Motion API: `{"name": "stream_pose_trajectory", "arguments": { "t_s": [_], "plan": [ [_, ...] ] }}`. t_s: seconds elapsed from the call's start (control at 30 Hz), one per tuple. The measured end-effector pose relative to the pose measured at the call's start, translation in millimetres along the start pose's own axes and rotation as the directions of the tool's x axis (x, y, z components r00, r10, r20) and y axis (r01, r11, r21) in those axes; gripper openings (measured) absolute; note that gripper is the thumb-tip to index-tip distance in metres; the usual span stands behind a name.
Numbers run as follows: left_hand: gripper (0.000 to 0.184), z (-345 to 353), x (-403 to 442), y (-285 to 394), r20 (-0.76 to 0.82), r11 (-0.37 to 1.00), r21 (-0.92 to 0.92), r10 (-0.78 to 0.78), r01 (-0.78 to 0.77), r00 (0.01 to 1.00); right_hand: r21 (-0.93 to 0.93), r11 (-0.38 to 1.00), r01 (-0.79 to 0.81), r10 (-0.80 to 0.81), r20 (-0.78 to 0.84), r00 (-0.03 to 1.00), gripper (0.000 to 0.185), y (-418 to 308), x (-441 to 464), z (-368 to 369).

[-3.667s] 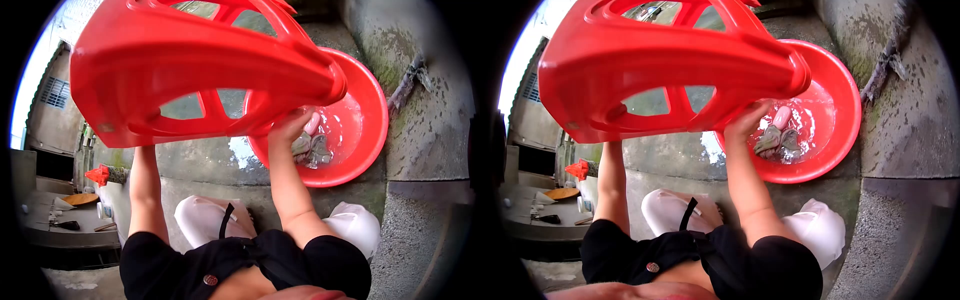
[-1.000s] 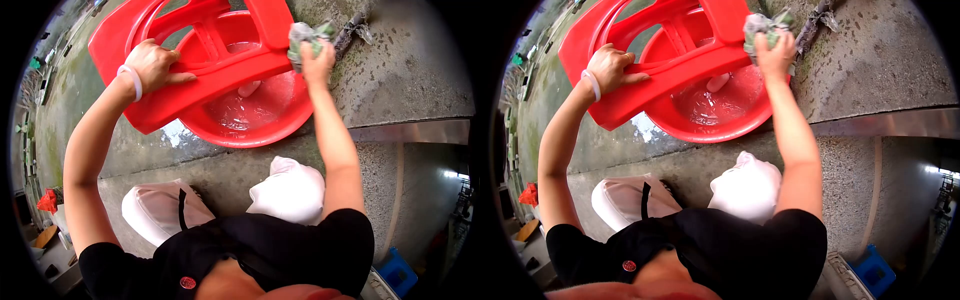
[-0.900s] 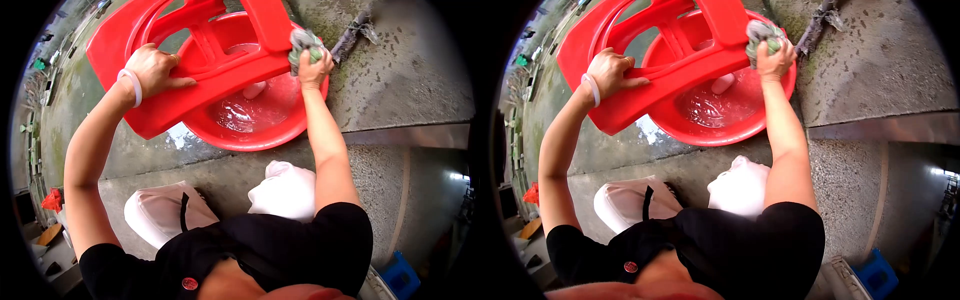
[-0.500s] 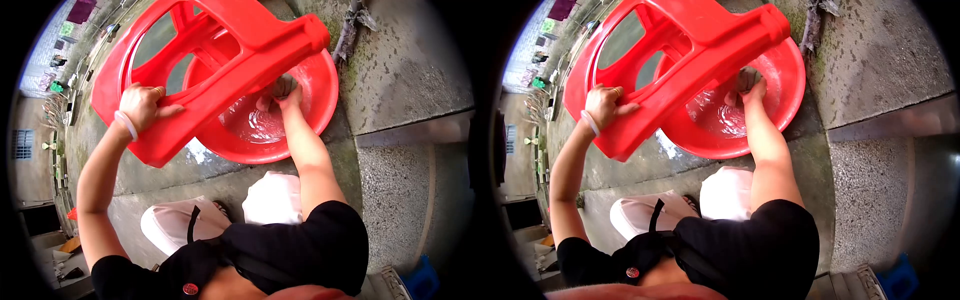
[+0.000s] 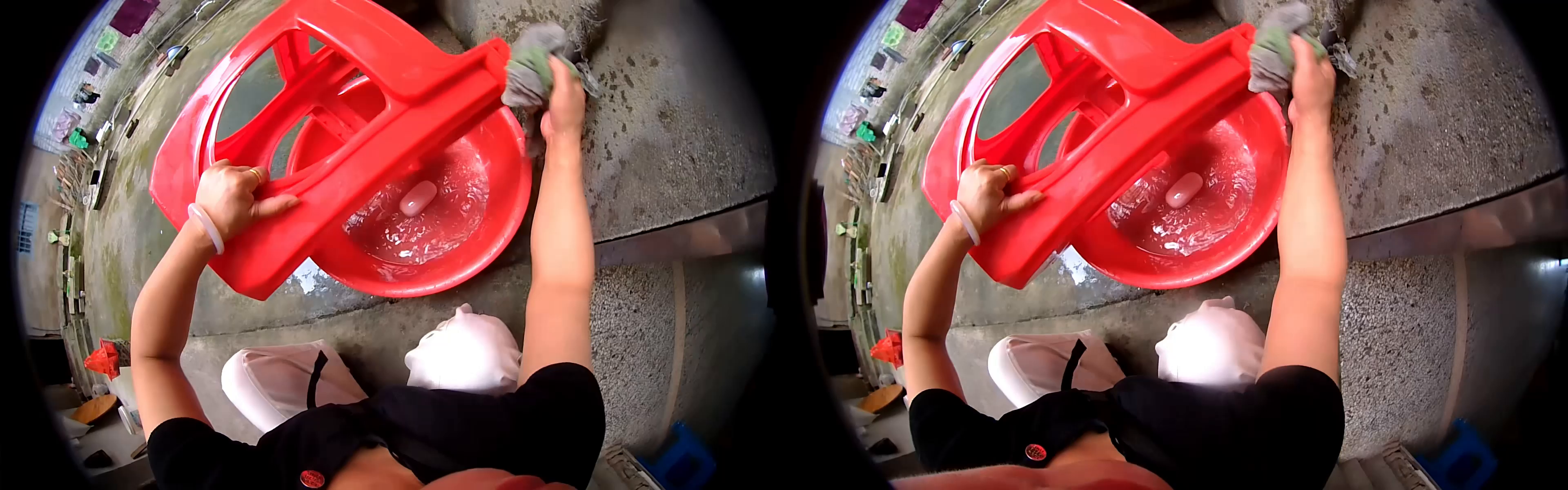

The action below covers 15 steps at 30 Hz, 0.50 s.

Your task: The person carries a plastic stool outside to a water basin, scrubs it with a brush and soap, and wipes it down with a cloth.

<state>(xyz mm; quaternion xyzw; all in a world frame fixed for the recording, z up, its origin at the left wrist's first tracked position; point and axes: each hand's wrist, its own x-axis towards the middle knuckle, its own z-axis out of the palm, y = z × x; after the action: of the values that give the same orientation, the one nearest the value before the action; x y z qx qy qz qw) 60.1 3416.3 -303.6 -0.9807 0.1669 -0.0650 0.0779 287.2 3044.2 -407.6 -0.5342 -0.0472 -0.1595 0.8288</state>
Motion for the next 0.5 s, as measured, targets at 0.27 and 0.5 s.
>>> {"name": "stream_pose_trajectory", "arguments": {
  "t_s": [0.27, 0.5],
  "plan": [
    [0.053, -8, -12, -7, 0.043, 0.998, -0.039, 0.047, -0.045, 0.998, -0.510, 0.860, -0.005, -0.144, -0.252, 0.957, 0.043, 95, 10, -1],
    [0.052, -13, -13, 13, 0.090, 0.984, 0.020, 0.175, -0.177, 0.981, 0.352, 0.909, -0.225, 0.410, -0.646, 0.644, 0.039, 127, -75, -7]
  ]
}}
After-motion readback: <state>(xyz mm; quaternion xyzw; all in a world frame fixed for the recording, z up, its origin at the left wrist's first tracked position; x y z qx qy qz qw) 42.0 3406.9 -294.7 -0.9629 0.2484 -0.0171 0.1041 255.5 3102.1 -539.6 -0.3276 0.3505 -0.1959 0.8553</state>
